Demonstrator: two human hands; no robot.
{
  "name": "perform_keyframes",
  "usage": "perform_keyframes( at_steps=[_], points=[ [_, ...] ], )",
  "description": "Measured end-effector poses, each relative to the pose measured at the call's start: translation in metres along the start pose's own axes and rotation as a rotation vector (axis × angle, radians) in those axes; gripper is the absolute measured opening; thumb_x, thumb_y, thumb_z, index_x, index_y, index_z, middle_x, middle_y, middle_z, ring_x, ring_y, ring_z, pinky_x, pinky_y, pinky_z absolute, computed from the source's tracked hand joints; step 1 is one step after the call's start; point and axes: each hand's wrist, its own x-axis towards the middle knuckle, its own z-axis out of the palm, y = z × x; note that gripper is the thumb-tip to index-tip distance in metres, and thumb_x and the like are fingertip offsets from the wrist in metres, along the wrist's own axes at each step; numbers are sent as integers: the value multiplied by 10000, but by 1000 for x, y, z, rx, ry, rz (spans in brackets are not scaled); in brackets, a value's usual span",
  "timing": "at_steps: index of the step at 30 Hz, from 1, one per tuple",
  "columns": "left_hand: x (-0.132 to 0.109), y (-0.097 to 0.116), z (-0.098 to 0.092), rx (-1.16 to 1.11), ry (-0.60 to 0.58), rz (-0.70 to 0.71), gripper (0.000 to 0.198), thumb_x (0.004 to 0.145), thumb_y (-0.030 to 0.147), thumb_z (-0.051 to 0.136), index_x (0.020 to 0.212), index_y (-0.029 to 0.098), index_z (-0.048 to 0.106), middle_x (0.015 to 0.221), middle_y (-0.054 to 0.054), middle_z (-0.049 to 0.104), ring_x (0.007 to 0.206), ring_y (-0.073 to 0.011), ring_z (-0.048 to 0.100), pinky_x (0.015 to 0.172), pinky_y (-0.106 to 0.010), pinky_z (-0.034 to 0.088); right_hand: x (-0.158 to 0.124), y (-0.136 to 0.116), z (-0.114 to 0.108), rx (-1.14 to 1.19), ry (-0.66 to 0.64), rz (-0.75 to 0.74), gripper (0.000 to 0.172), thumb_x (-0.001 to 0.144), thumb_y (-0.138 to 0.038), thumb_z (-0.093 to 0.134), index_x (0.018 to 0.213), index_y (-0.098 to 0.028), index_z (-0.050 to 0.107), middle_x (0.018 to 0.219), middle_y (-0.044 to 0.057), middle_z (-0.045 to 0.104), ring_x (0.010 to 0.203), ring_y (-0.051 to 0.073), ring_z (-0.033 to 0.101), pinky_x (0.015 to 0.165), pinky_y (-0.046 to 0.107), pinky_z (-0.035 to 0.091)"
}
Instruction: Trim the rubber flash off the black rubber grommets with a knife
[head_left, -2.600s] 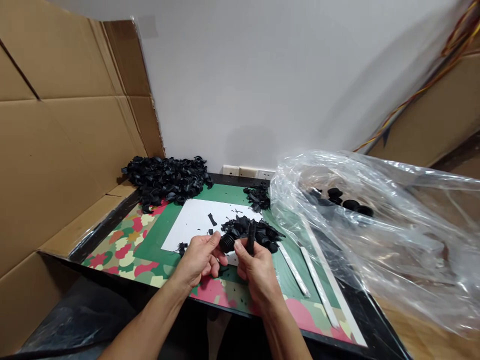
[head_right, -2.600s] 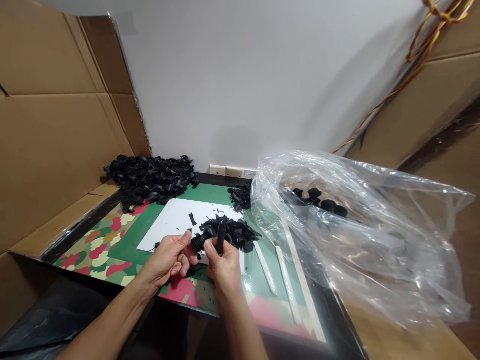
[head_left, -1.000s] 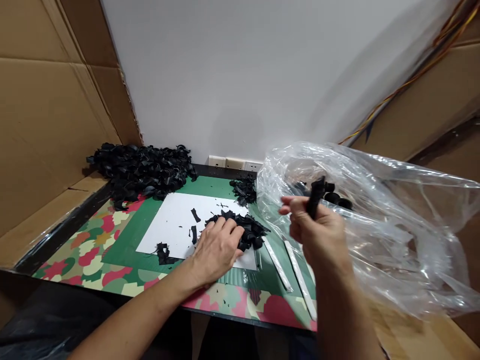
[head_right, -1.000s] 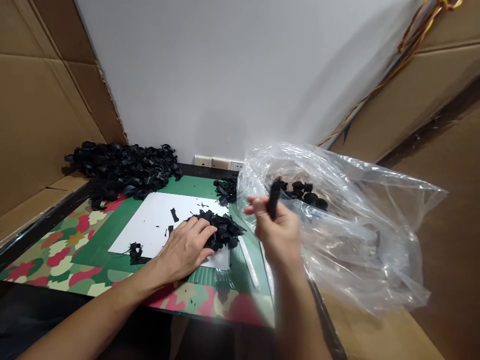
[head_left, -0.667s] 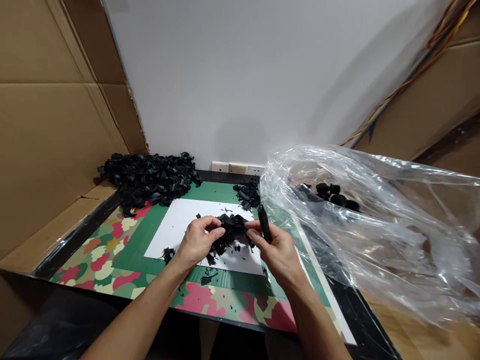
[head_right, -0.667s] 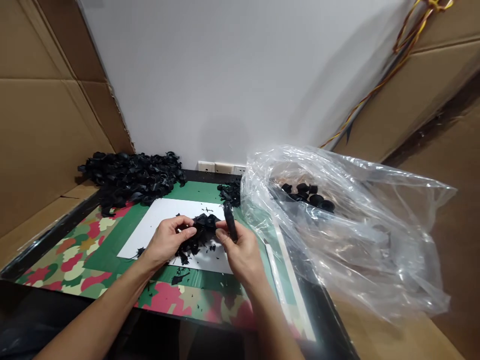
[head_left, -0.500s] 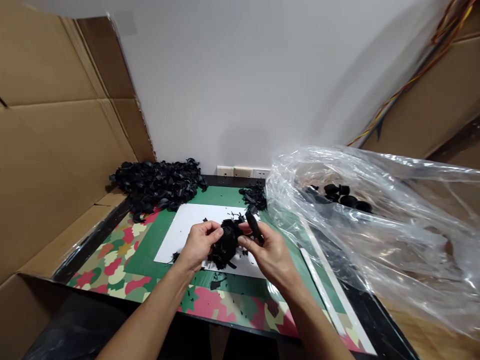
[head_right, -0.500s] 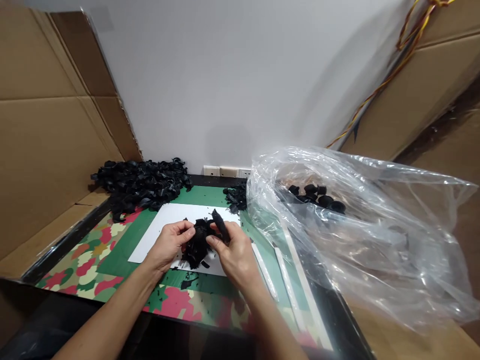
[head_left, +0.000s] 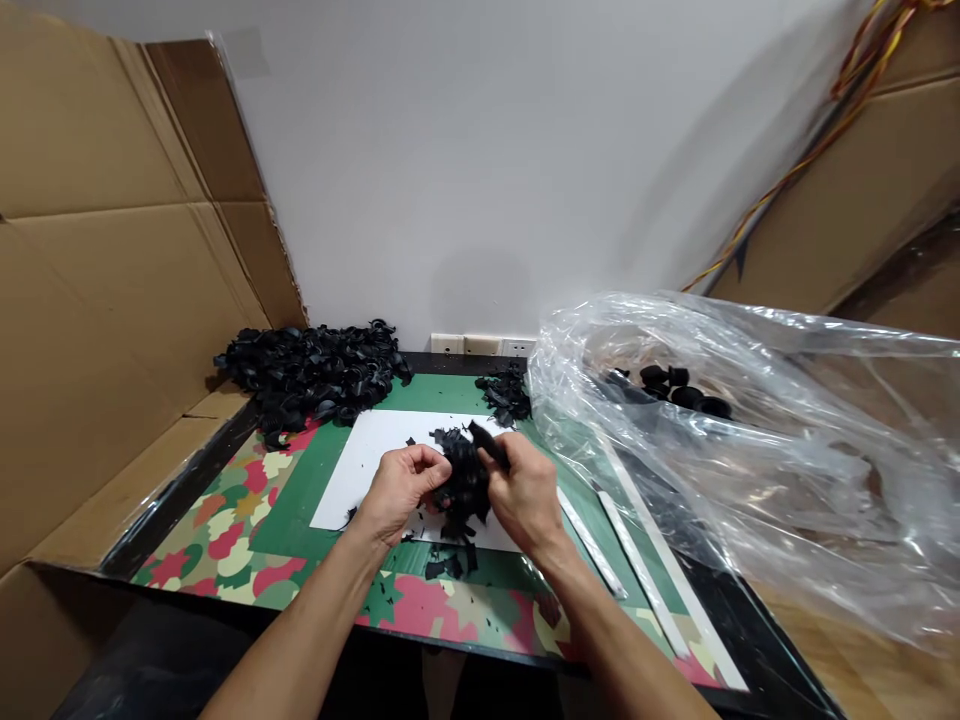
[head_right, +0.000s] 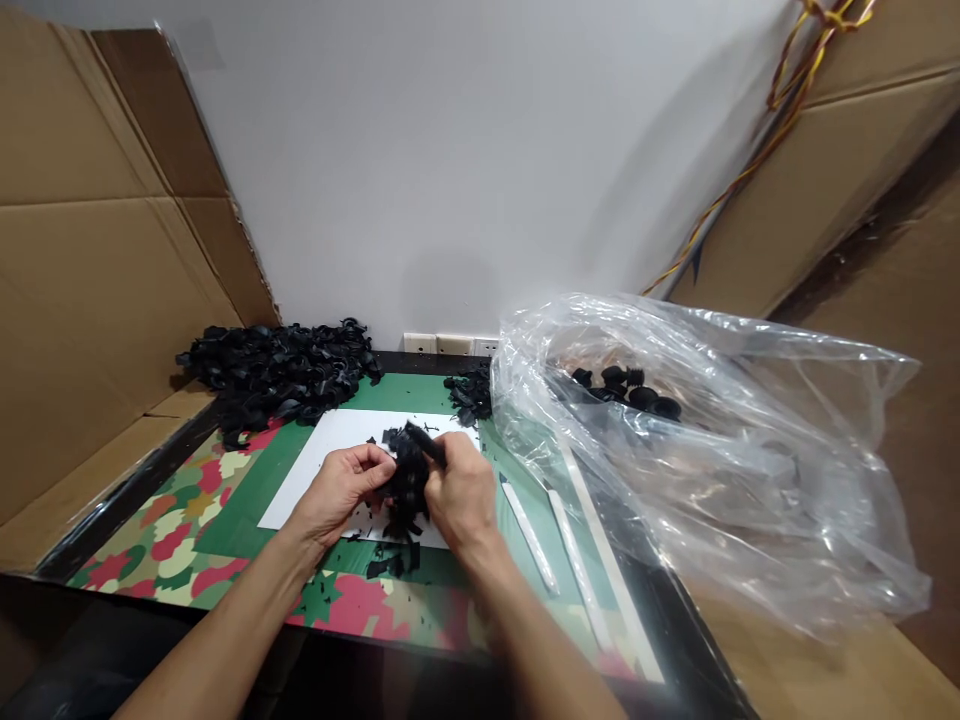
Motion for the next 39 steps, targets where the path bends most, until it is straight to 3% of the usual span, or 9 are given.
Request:
perform_keyframes(
  at_steps=[3, 7, 8, 10, 12, 14, 22, 31, 39],
  points=[
    [7, -1, -12, 69, 144, 52, 238, 515, 284, 790, 579, 149, 605, 468, 37, 520, 407, -94, 461, 380, -199, 324, 12, 5, -14, -62, 47, 17, 151, 796, -323, 457, 676, -233, 470, 606, 15, 516, 556, 184, 457, 553, 300, 334],
    [6, 6, -17, 119, 336, 221, 206, 581, 227, 742, 762, 185, 654, 684, 23, 625, 579, -104, 534, 503, -196, 400, 21, 6, -21, -119, 58, 15, 158, 827, -339, 418, 712, -237, 456, 627, 26, 517, 561, 193, 458, 558, 307, 335],
    [4, 8, -14, 149, 329, 283, 175, 607, 242, 728, 760, 184, 666, 704, 13, 638, 604, -113, 549, 531, -206, 417, 20, 5, -19, -126, 40, -3, 146, 824, -329, 420, 717, -238, 457, 635, 28, 521, 567, 195, 464, 560, 308, 336],
    [-3, 10, -4, 196, 180, 302, 138, 671, 295, 686, 730, 169, 687, 621, 11, 621, 546, -117, 529, 525, -227, 418, 17, 2, -12, -124, -17, -50, 125, 820, -306, 420, 724, -237, 460, 652, 34, 533, 576, 196, 475, 562, 307, 342],
    [-7, 8, 7, 170, 55, 201, 192, 650, 328, 699, 731, 154, 693, 554, 22, 591, 471, -107, 492, 476, -229, 393, 11, -1, -4, -95, -66, -92, 124, 822, -295, 411, 725, -235, 459, 674, 39, 548, 583, 192, 484, 555, 300, 350],
    [-9, 4, 15, 120, 28, 116, 223, 608, 355, 726, 665, 148, 668, 503, 32, 556, 440, -96, 455, 439, -219, 354, 4, -3, 2, -37, -98, -115, 140, 830, -298, 403, 722, -230, 460, 691, 40, 559, 584, 185, 496, 543, 289, 360],
    [-10, -5, 20, -12, 153, 135, 332, 574, 459, 728, 565, 157, 590, 455, 58, 478, 430, -71, 364, 426, -203, 295, -1, -6, 13, 211, -160, 87, 153, 769, -342, 494, 728, -202, 541, 680, 30, 615, 620, 187, 563, 575, 285, 440],
    [1, -18, 12, 34, 318, 263, 210, 626, 348, 687, 562, 166, 603, 519, 37, 528, 530, -108, 434, 505, -216, 355, 1, -22, 33, 35, -222, 107, 94, 772, -206, 423, 688, -243, 401, 588, 2, 533, 524, 176, 486, 500, 270, 329],
    [16, -11, 10, -113, 458, 270, 241, 628, 370, 696, 571, 167, 579, 522, 27, 556, 524, -118, 468, 501, -223, 382, 18, -45, 61, -137, -200, 135, 34, 851, -236, 458, 824, -221, 445, 735, 73, 633, 598, 228, 595, 529, 290, 327]
  ],
)
